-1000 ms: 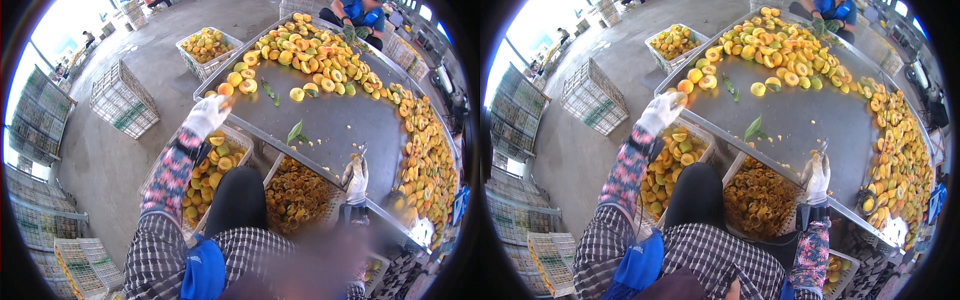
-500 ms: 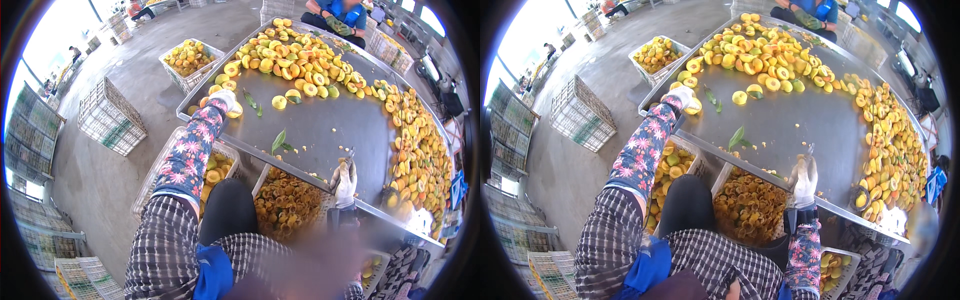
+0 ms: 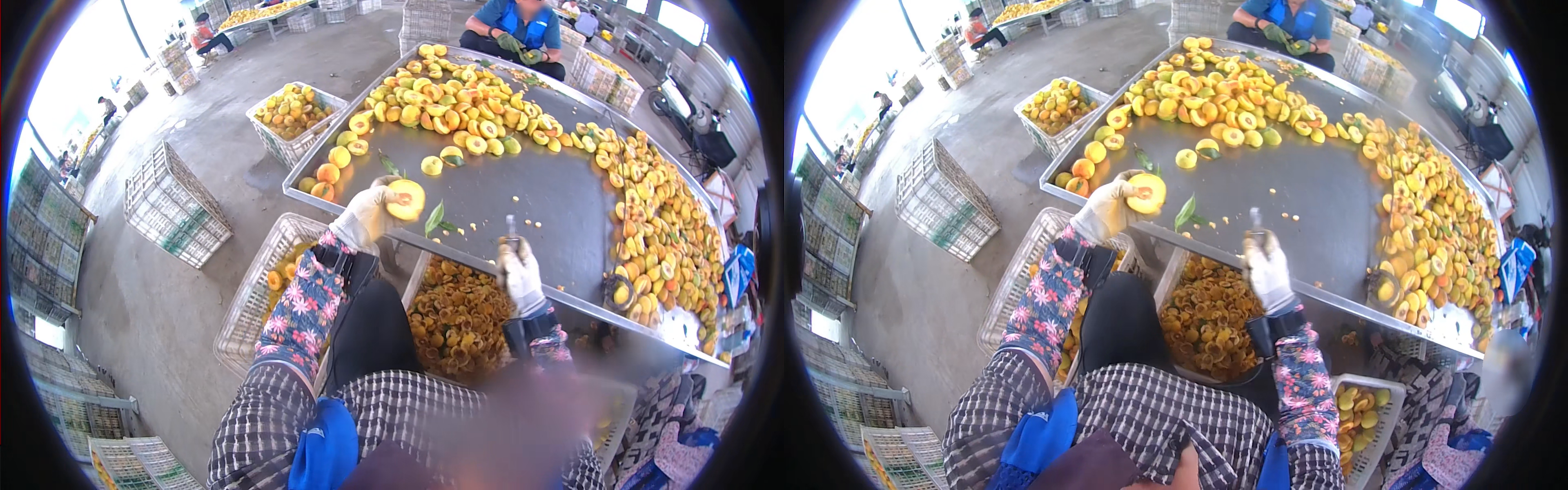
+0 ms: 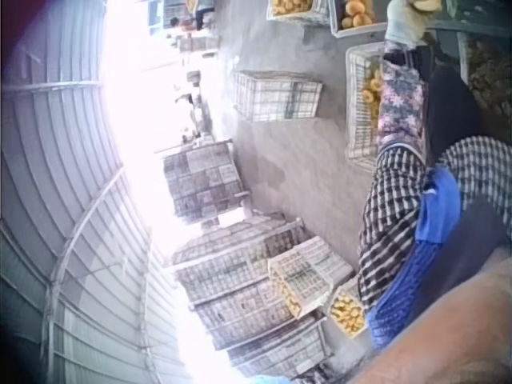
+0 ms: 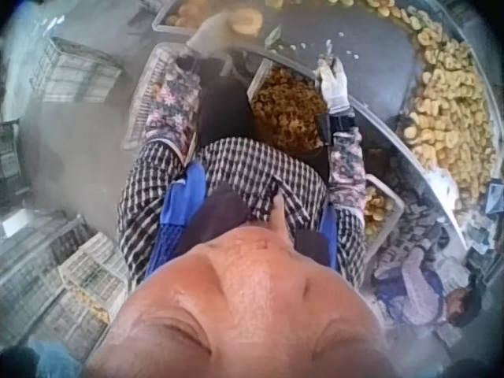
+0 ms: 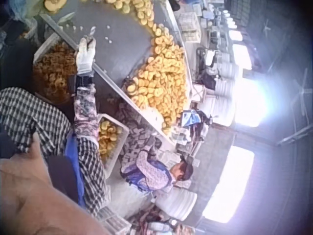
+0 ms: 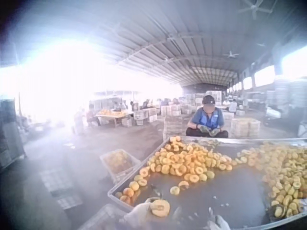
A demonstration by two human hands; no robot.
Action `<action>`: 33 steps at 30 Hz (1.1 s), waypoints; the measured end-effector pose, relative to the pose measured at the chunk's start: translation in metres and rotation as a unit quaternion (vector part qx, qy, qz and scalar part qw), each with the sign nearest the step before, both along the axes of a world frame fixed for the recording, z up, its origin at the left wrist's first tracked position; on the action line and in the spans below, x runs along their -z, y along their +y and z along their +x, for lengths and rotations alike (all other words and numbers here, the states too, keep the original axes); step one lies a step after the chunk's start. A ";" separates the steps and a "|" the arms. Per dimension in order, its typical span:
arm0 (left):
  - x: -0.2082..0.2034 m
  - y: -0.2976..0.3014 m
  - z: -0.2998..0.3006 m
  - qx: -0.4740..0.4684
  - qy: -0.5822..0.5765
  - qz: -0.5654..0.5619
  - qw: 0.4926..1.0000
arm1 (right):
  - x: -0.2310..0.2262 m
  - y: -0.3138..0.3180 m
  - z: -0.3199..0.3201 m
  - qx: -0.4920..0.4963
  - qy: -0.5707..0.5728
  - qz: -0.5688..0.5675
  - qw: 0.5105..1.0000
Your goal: Cutting and pitting apricots on a large metal tray and placing them into baskets.
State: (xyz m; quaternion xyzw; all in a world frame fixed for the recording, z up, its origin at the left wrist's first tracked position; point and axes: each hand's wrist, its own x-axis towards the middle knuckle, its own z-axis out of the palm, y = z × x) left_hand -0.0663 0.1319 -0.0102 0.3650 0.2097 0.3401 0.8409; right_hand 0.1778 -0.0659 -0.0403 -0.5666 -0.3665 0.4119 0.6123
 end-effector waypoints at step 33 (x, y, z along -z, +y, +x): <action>-0.015 -0.165 0.065 -0.065 -0.059 -0.168 0.982 | -0.041 -0.067 -0.052 -0.236 -0.107 -0.037 0.965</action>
